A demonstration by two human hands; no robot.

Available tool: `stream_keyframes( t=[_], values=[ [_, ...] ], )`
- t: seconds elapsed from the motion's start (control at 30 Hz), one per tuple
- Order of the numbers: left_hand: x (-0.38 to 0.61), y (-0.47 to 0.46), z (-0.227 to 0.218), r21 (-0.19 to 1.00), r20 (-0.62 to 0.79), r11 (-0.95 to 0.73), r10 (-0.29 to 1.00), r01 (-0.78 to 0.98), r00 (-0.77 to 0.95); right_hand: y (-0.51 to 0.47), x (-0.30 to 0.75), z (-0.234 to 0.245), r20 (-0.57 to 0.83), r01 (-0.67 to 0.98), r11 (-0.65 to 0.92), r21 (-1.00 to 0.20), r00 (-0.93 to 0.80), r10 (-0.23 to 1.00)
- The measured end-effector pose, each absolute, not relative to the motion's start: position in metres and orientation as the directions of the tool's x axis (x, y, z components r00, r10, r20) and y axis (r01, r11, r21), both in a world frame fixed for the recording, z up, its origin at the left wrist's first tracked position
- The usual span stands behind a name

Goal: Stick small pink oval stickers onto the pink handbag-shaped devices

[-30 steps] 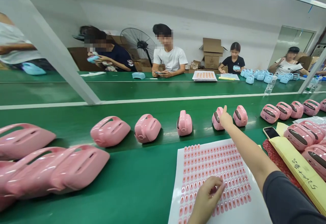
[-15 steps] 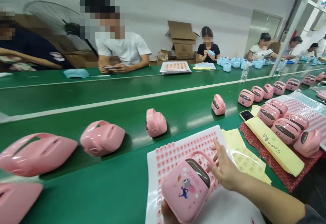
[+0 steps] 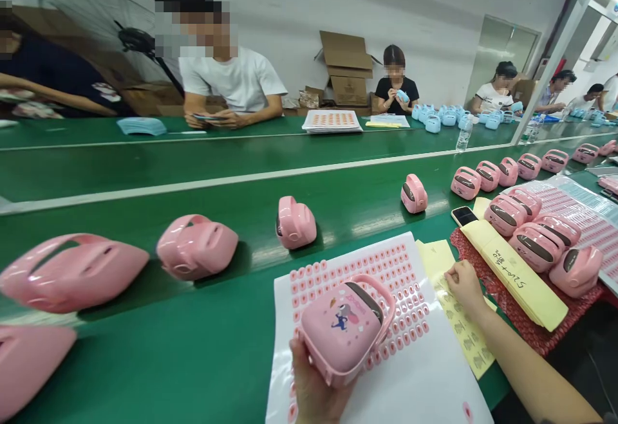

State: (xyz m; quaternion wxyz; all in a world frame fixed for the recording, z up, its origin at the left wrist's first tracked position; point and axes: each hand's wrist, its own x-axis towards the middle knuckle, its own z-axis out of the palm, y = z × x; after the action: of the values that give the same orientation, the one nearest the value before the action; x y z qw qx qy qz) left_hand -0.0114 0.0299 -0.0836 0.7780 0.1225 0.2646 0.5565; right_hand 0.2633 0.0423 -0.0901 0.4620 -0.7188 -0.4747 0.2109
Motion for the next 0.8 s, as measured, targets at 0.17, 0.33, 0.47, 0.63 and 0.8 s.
stream_keyframes(
  t=[0.17, 0.33, 0.47, 0.63, 0.8],
  values=[
    [0.001, 0.036, -0.042, 0.487, -0.489, 0.291, 0.872, -0.823, 0.018, 0.037, 0.263, -0.086, 0.124, 0.372, -0.034, -0.928, 0.393, 0.911],
    [0.004, 0.033, -0.008, 0.599, -0.429, 0.139, 0.887, -0.789, -0.17, 0.034, 0.267, -0.072, 0.067, 0.163, 0.001, -0.987, 0.396, 0.916],
    [0.015, 0.026, 0.002, 0.708, -0.38, 0.126, 0.897, -0.695, -0.224, 0.033, 0.242, -0.044, 0.005, 0.011, 0.001, -1.0, 0.39, 0.921],
    [0.035, 0.022, -0.008, 0.772, -0.317, 0.031, 0.884, -0.635, -0.343, 0.024, 0.173, -0.001, 0.042, -0.196, 0.065, -0.978, 0.118, 0.992],
    [0.042, 0.015, -0.009, 0.783, -0.252, -0.001, 0.914, -0.622, -0.319, 0.023, 0.14, 0.01, 0.046, -0.146, 0.045, -0.988, 0.0, 0.999]
  ],
)
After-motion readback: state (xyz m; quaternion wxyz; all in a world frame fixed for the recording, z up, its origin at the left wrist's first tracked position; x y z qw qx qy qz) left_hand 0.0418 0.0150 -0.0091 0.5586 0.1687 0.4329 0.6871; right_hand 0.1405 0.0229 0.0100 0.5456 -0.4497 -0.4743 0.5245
